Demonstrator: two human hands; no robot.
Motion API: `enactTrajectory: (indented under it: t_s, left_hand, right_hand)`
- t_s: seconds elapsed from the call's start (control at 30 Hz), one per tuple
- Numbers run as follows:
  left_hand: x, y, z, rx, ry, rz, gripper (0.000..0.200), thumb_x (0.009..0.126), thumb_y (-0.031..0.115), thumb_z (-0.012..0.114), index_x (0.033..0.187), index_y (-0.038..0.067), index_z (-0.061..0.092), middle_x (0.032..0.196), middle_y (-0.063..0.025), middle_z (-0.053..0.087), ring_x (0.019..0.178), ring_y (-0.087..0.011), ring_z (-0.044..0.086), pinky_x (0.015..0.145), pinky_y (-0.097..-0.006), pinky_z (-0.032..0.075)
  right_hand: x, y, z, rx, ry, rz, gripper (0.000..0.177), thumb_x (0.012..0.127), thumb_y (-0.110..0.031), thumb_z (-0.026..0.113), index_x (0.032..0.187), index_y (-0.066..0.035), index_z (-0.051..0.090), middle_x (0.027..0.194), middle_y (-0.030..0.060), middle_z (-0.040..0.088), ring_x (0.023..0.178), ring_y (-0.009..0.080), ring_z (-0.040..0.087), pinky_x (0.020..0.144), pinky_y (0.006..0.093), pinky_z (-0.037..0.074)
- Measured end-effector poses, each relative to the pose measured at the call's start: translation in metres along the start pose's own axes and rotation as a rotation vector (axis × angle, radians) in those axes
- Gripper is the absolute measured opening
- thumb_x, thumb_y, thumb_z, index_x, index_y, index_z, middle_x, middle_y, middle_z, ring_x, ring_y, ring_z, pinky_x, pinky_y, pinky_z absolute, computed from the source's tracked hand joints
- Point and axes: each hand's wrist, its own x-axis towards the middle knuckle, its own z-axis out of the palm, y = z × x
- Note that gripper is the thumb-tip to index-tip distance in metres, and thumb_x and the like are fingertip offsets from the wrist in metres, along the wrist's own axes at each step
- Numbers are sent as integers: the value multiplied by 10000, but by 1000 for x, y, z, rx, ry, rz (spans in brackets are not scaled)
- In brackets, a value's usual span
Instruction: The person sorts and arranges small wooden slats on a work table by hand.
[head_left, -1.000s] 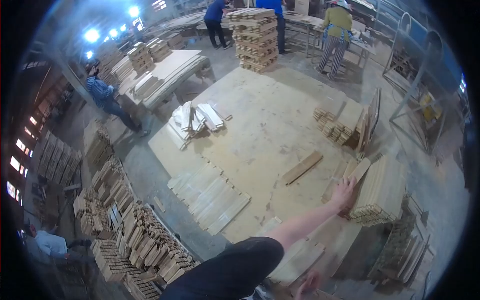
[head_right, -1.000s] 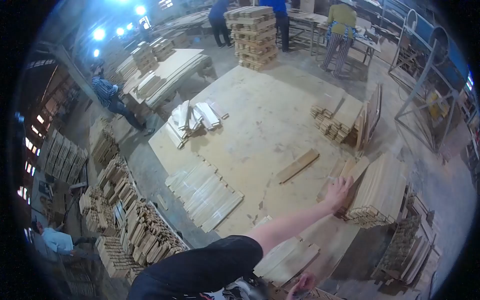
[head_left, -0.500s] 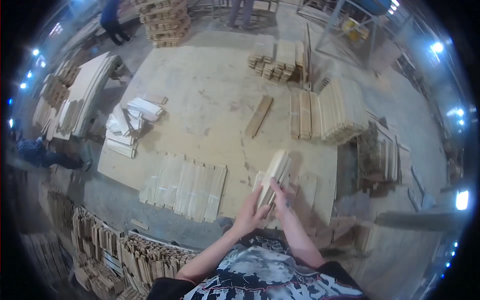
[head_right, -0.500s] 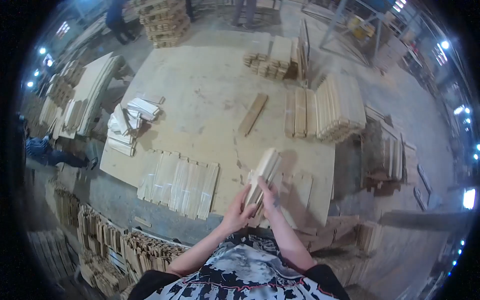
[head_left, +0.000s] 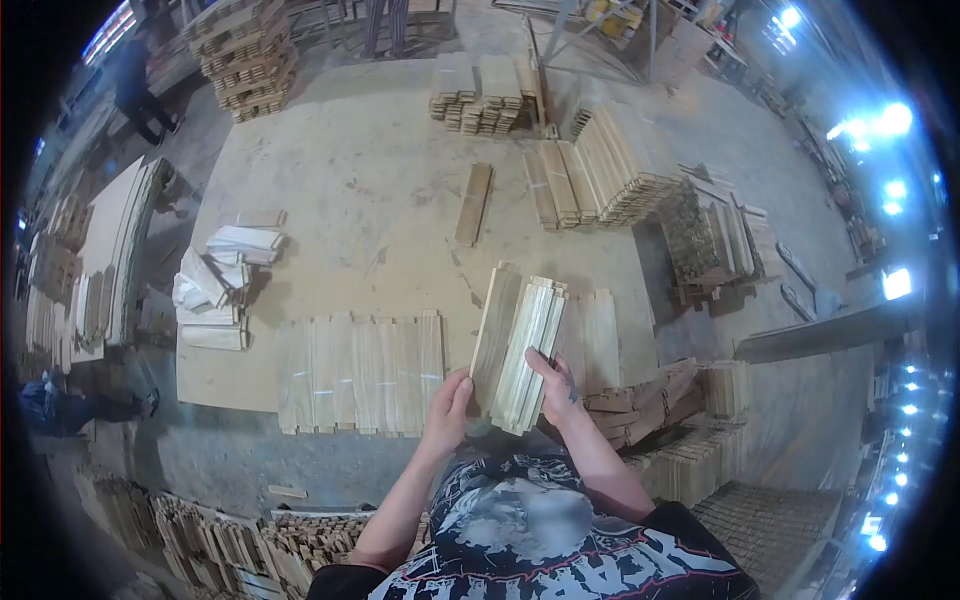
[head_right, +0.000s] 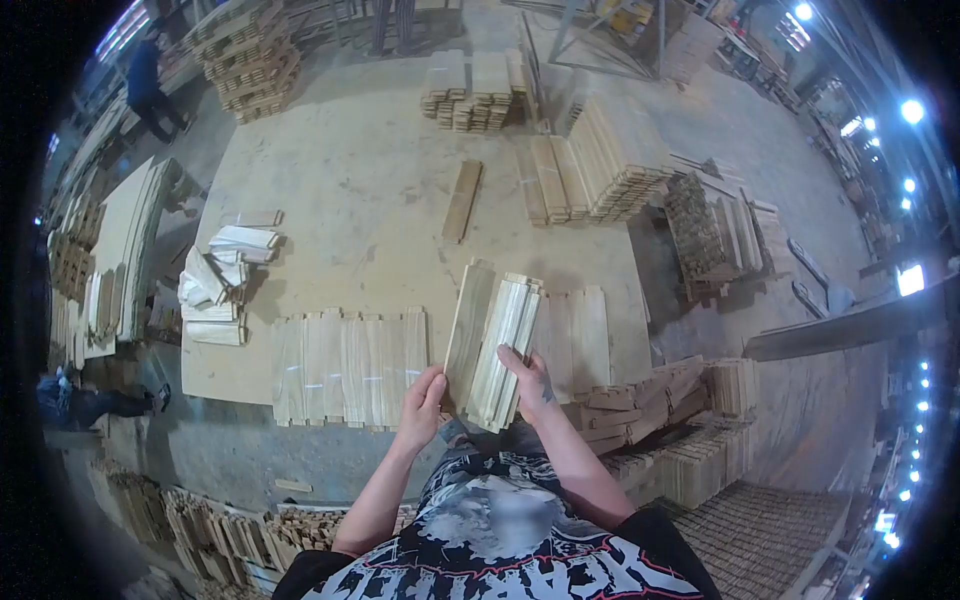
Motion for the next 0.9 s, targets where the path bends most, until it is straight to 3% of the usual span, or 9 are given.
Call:
enactTrajectory:
  t_s: [0.2,0.4,0.5,0.6,0.7,0.73,0.8,0.87,0.9]
  left_hand:
    - [1,-4,9,-36,4,-5,348,1095,181,477,1325,-44,606,1194,-102,694,1120,-155,604,996,-305,454]
    - [21,-24,26,-106,75,-132,365,1099,227,488,1313,-37,622,1181,-77,700,1106,-139,613,975,-293,464]
    - [65,-37,27,-30,188,-118,385,1094,270,507,1302,-30,631,1142,-62,706,1056,-129,620,940,-294,480]
    - [138,-51,14,166,156,-59,396,1079,298,536,1287,-26,627,1038,-69,702,936,-141,625,857,-318,499]
    - [147,3,59,514,474,140,373,1066,278,558,1276,-25,614,948,-85,672,865,-167,614,796,-341,502]
    - [132,25,85,472,427,96,350,1061,256,554,1265,-23,614,1015,-134,698,919,-199,646,817,-337,497]
    - [106,-4,126,405,174,65,463,986,314,677,1305,-14,606,1026,-163,695,900,-242,660,807,-354,509]
    - [62,21,185,683,151,94,551,896,313,767,1304,-20,605,912,-157,650,774,-286,644,729,-410,536]
    - [54,12,195,669,175,72,570,877,309,781,1308,-19,604,938,-171,658,800,-301,655,749,-413,541]
  right_hand:
    - [-4,-9,-16,10,-53,-6,433,944,-251,745,1285,-24,604,1120,40,668,1013,171,666,895,349,535]
    - [-2,-39,-34,-9,-183,-2,459,969,-252,703,1337,-2,588,1212,127,704,1119,226,673,981,383,526]
    - [11,-45,-61,24,-251,26,485,971,-241,696,1369,6,571,1266,171,696,1174,267,670,1011,417,530]
    - [14,-54,-83,43,-270,77,518,976,-272,695,1384,19,564,1284,190,686,1138,236,679,1019,406,523]
    - [21,-55,-110,-9,-267,106,535,972,-306,708,1383,4,562,1272,159,686,1144,218,664,1011,405,519]
    - [27,-50,-121,-70,-198,105,532,961,-331,721,1357,-5,578,1212,138,694,1118,214,664,999,391,520]
    - [34,-33,-141,-189,-65,112,527,940,-380,747,1304,-23,610,1091,96,710,1068,205,662,976,363,523]
    - [34,-35,-154,-65,-108,151,517,943,-415,736,1266,-28,620,1040,82,692,1012,200,658,941,363,533]
    - [34,-38,-157,-2,-128,166,514,945,-433,730,1247,-30,625,1014,76,683,984,197,656,923,363,538]
